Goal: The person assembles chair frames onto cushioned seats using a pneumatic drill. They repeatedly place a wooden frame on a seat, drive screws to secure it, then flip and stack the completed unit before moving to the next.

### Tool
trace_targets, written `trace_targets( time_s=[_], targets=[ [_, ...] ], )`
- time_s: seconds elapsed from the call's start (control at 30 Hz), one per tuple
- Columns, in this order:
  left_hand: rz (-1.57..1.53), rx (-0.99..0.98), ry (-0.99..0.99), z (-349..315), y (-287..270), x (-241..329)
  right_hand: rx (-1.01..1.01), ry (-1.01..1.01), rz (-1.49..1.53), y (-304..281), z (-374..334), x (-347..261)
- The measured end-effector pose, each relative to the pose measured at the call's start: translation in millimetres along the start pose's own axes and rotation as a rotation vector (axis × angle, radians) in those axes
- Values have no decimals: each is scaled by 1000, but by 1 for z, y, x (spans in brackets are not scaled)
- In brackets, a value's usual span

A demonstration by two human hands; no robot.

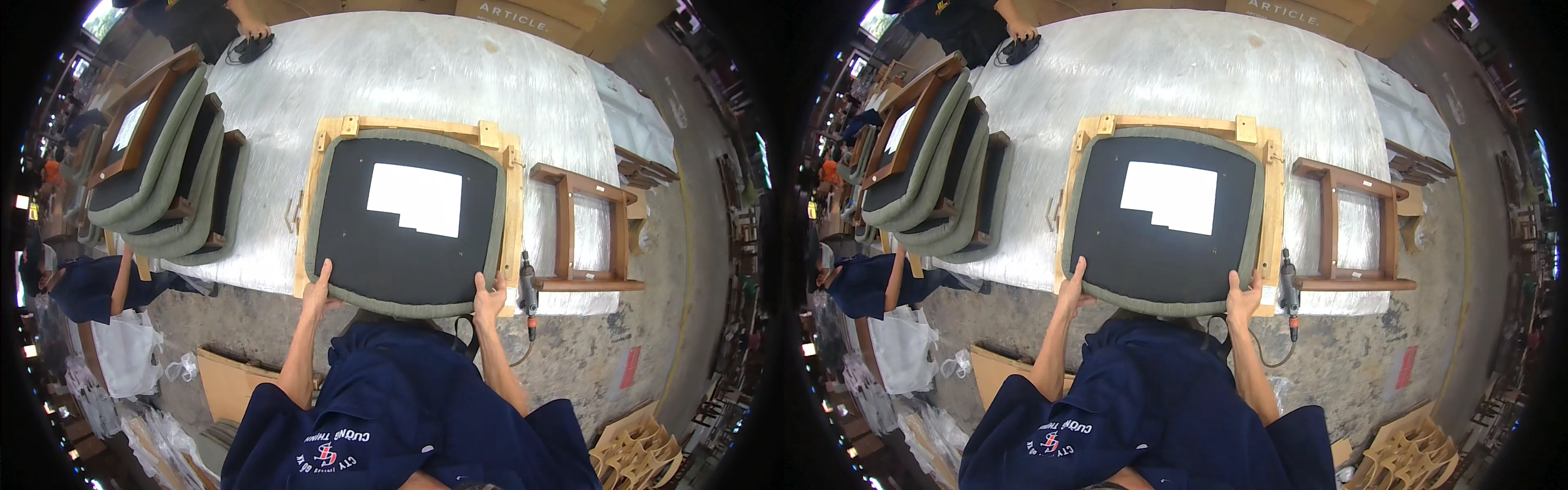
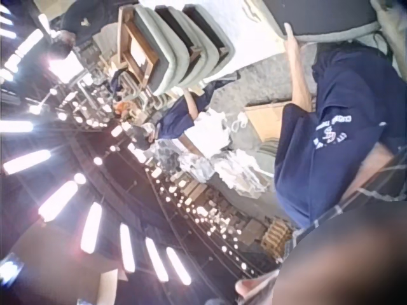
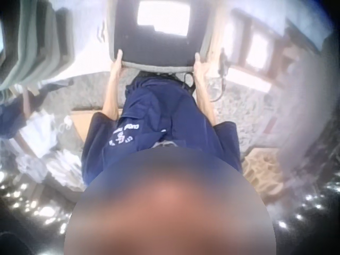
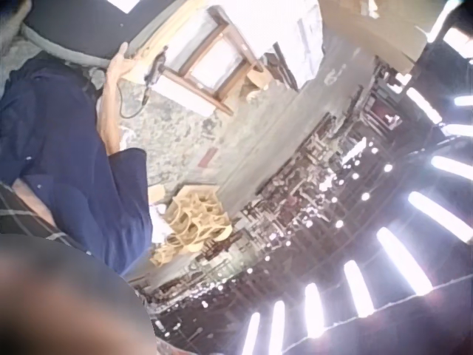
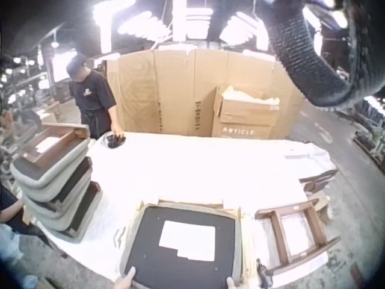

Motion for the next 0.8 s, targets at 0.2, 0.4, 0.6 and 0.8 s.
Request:
trace_targets(
  time_s=[0.2, 0.4, 0.6, 0.8],
  targets=[
    [-239, 41, 83, -5, 19, -21, 29, 263, 43, -12, -32, 14],
    [-252, -71, 142, -55, 10, 60, -84, 154, 245, -23, -32, -81],
    [-232, 20, 74, -46, 21, 40, 32, 102, 65, -19, -15, -57],
    [385, -247, -101, 7, 5, -50, 207, -196, -726, 8, -32, -11]
  ],
)
Point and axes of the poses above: each hand's wrist, its own z-axis towards the middle knuckle, its own y-axis out of the palm, x = y × z, the point moved 2 cm from there along z, towards the middle knuckle, and after that the axes turned 8 degrees about y, right-handed, at the moved point
